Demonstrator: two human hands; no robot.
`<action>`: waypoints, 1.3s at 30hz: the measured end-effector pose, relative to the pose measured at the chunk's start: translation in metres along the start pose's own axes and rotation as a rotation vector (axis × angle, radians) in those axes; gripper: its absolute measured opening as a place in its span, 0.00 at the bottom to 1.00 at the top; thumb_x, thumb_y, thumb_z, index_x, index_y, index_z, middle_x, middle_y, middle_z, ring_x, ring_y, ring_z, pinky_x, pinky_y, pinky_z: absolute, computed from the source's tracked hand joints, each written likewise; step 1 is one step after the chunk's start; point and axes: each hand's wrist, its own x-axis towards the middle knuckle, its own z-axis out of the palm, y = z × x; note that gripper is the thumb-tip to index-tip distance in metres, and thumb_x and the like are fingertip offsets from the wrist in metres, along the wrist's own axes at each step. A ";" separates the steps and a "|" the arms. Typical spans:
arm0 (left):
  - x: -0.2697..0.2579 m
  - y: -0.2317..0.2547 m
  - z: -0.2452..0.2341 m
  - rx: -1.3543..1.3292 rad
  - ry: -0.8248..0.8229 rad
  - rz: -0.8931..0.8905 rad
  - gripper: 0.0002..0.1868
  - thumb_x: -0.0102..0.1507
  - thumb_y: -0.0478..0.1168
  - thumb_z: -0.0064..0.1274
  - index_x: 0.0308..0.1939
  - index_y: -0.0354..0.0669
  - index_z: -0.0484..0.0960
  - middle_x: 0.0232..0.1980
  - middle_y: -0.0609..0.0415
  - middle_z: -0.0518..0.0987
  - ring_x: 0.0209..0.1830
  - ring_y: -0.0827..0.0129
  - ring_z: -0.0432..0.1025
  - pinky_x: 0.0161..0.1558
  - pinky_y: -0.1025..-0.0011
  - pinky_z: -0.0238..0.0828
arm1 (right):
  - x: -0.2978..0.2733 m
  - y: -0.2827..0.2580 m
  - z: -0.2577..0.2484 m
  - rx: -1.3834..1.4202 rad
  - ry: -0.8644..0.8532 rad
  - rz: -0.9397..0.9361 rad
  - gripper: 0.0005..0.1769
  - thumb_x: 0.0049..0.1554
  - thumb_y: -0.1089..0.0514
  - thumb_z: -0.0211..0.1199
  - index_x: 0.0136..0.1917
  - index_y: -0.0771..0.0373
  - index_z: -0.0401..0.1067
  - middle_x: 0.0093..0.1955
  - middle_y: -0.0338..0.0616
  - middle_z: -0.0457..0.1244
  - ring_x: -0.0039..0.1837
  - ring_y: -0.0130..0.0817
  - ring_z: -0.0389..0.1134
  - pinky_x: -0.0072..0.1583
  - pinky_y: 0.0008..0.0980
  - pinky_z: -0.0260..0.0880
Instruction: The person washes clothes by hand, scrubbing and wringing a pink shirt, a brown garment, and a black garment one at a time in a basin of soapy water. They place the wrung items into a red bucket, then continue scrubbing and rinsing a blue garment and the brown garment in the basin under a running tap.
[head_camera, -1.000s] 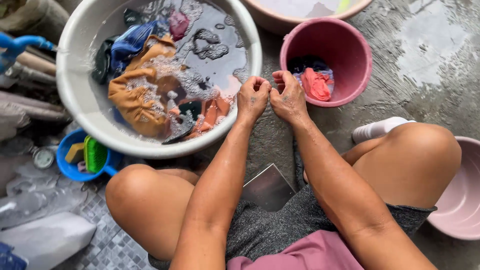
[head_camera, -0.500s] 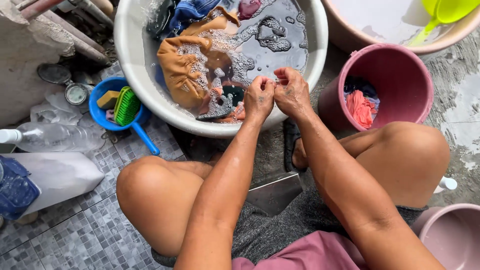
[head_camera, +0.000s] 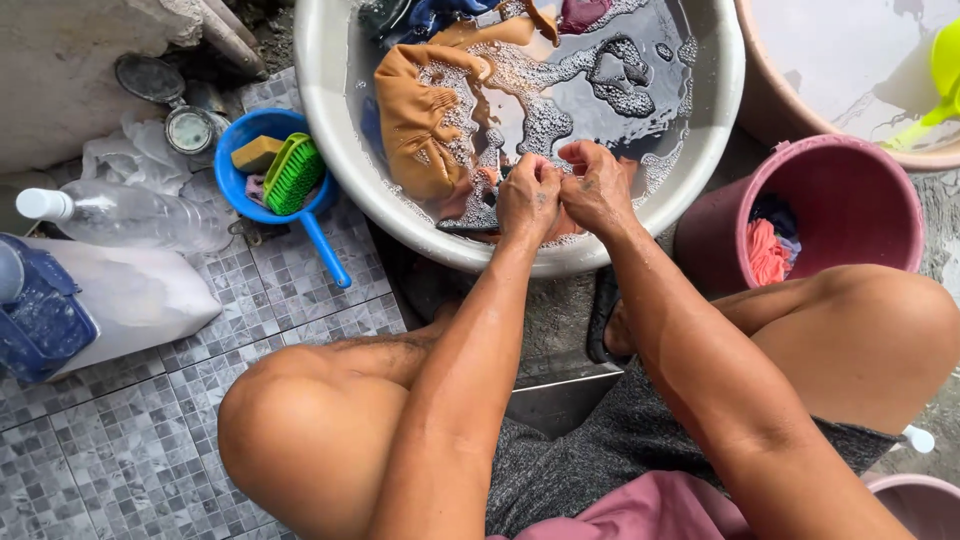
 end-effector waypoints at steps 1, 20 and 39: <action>0.003 -0.001 0.000 -0.002 0.006 -0.004 0.14 0.63 0.51 0.51 0.41 0.45 0.81 0.41 0.45 0.85 0.43 0.48 0.79 0.44 0.53 0.74 | 0.001 -0.008 -0.003 -0.001 -0.005 -0.004 0.19 0.53 0.57 0.66 0.58 0.63 0.76 0.57 0.51 0.68 0.57 0.40 0.72 0.59 0.37 0.73; 0.049 -0.089 0.012 0.530 -0.401 -0.223 0.46 0.50 0.49 0.66 0.71 0.48 0.66 0.70 0.40 0.67 0.68 0.45 0.64 0.65 0.47 0.64 | 0.013 0.017 0.015 -0.223 -0.476 0.073 0.35 0.48 0.56 0.64 0.69 0.62 0.66 0.64 0.55 0.64 0.64 0.48 0.68 0.66 0.42 0.66; 0.074 -0.050 -0.018 0.207 -0.106 -0.171 0.45 0.52 0.45 0.61 0.72 0.43 0.61 0.62 0.39 0.68 0.61 0.50 0.67 0.55 0.53 0.71 | 0.068 0.008 0.030 1.009 -0.007 0.534 0.08 0.57 0.65 0.51 0.49 0.60 0.68 0.37 0.43 0.65 0.33 0.33 0.64 0.33 0.35 0.66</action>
